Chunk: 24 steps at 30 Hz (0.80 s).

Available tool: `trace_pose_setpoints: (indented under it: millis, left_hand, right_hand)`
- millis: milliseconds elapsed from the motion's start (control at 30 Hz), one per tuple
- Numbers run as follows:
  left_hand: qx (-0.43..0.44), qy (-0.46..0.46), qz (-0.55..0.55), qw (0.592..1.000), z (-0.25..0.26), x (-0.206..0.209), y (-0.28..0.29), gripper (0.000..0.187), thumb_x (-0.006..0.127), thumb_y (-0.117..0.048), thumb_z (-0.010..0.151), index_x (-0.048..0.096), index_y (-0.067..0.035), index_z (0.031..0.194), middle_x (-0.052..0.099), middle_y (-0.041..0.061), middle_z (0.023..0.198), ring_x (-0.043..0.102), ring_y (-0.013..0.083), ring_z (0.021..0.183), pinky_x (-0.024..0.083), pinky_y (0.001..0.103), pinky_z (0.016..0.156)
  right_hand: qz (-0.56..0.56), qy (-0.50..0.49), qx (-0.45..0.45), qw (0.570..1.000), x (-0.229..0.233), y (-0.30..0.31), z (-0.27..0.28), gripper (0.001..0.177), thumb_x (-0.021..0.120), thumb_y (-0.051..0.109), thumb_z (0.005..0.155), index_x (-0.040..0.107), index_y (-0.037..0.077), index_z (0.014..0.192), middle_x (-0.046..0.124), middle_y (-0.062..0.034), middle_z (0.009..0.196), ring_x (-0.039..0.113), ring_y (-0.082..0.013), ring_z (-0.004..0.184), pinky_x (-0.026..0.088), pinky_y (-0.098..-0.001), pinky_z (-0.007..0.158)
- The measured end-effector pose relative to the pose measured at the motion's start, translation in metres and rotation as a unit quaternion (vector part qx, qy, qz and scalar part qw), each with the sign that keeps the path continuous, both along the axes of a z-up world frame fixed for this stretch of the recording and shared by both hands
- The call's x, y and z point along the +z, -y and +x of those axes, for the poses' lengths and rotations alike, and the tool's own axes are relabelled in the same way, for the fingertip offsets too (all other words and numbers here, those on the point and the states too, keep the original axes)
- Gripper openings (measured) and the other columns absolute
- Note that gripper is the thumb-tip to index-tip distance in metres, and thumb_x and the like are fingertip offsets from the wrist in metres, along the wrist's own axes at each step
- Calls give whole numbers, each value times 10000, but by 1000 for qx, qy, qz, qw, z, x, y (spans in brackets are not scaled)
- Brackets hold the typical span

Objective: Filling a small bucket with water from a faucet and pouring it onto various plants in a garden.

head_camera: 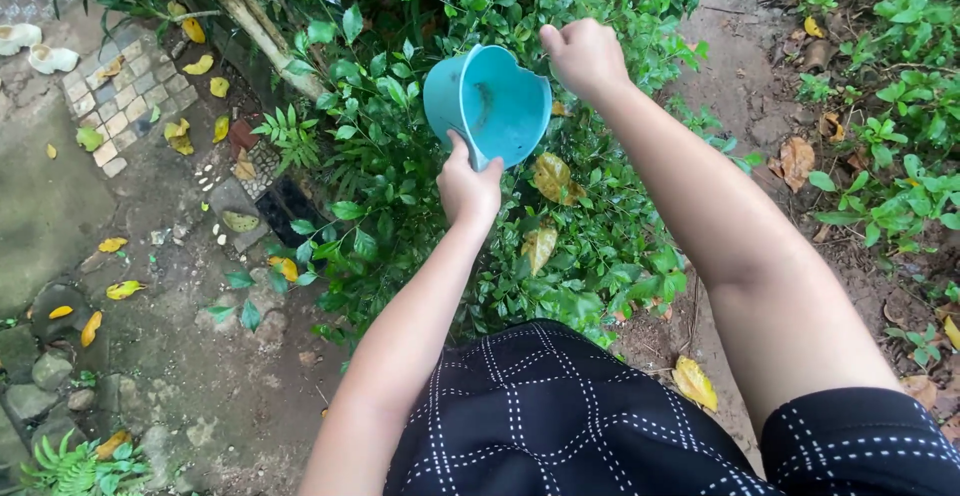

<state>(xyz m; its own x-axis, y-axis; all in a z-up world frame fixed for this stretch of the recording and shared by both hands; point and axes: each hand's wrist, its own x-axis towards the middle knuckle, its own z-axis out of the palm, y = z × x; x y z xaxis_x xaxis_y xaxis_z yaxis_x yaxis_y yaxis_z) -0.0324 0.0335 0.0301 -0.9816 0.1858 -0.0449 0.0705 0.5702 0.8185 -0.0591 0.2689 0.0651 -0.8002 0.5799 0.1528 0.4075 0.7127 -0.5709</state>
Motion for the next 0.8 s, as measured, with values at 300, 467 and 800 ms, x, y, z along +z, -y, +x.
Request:
trace_pose_setpoints:
  millis: [300, 467, 800]
  left_hand:
    - [-7, -16, 28, 999, -3, -3, -10, 886, 789, -223, 772, 381, -95, 1547, 765, 146, 1088, 759, 293, 970, 577, 403, 879]
    - [-9, 47, 65, 997, 12, 35, -13, 877, 759, -214, 770, 382, -117, 1556, 781, 128, 1029, 780, 285, 878, 590, 407, 822]
    - [-8, 23, 32, 999, 6, 22, -12, 909, 796, -236, 767, 368, -112, 1559, 763, 154, 1066, 768, 281, 907, 588, 402, 835]
  right_hand:
    - [-414, -45, 84, 905, -2, 53, 8, 180, 630, 122, 857, 689, 17, 990, 710, -126, 909, 710, -274, 787, 623, -461, 682]
    - [-589, -57, 4, 806, -74, 51, -36, 119, 641, 118, 902, 632, 6, 942, 626, -59, 805, 613, -230, 746, 552, -419, 714]
    - [-790, -117, -84, 596, -90, 55, -48, 230, 512, 80, 937, 612, -88, 1057, 675, -212, 1023, 717, -316, 892, 638, -443, 840]
